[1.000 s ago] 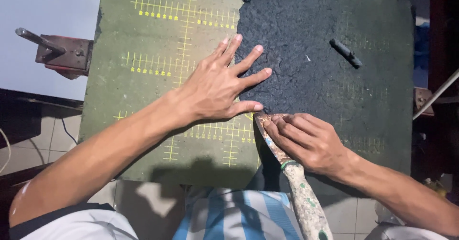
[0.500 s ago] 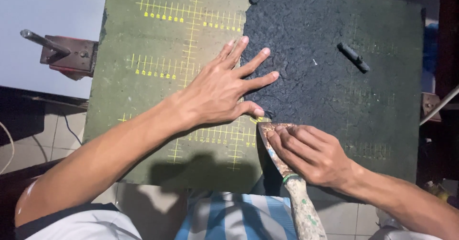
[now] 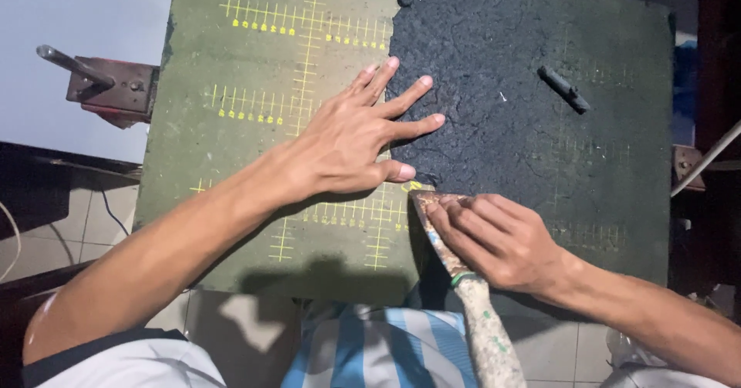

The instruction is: The person is using a putty knife to level and scrape the edges of a thick dark blue adhesive layer on a screen printing frame, occasionally using their fingers to adjust the material.

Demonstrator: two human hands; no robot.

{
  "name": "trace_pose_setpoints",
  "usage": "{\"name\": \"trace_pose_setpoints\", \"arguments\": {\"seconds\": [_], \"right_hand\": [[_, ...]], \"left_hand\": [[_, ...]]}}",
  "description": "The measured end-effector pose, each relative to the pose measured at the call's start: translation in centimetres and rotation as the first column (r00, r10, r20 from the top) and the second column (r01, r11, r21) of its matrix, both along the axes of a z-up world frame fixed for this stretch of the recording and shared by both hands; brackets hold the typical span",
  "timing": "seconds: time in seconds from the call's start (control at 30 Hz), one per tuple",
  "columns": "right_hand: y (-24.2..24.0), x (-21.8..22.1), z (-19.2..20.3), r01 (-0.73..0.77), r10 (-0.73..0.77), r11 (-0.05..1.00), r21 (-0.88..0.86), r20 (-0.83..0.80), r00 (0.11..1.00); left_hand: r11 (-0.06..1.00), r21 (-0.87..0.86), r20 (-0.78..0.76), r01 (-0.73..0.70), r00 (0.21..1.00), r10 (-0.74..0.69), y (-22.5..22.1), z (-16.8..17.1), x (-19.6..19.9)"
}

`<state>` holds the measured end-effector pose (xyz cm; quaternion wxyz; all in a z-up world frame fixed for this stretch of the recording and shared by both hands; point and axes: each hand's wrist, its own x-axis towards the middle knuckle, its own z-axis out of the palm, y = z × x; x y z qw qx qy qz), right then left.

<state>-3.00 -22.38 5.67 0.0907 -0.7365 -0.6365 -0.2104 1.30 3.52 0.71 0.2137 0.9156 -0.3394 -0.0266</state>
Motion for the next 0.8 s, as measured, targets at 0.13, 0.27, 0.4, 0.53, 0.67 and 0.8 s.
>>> {"name": "trace_pose_setpoints", "arguments": {"seconds": [0.13, 0.27, 0.4, 0.53, 0.67, 0.8], "right_hand": [[1.4, -0.3, -0.1, -0.005, 0.006, 1.000, -0.015, 0.031, 1.000], [2.7, -0.2, -0.3, 0.005, -0.005, 1.000, -0.009, 0.055, 0.998], [3.5, -0.2, -0.7, 0.037, -0.036, 0.999, -0.022, 0.073, 0.997], [3.5, -0.7, -0.8, 0.079, -0.075, 0.996, -0.047, 0.073, 0.994], [3.9, -0.1, -0.9, 0.103, -0.101, 0.994, -0.024, 0.075, 0.992], [4.4, -0.5, -0.7, 0.132, -0.130, 0.991, -0.005, 0.117, 0.985]], "left_hand": [[1.000, -0.018, 0.013, -0.008, 1.000, 0.008, 0.0, -0.2, 0.0], [1.000, -0.001, 0.036, -0.029, 0.999, 0.029, -0.3, -0.3, 0.2], [0.998, 0.032, 0.055, -0.045, 0.998, 0.043, -0.3, -0.1, 0.5], [0.994, 0.022, 0.177, -0.105, 0.979, 0.099, -0.5, -0.8, 1.3], [0.995, -0.036, 0.122, -0.088, 0.988, 0.092, -0.1, -0.3, 1.4], [0.990, -0.121, 0.055, -0.076, 0.995, 0.083, -0.1, -0.4, 0.9]]}}
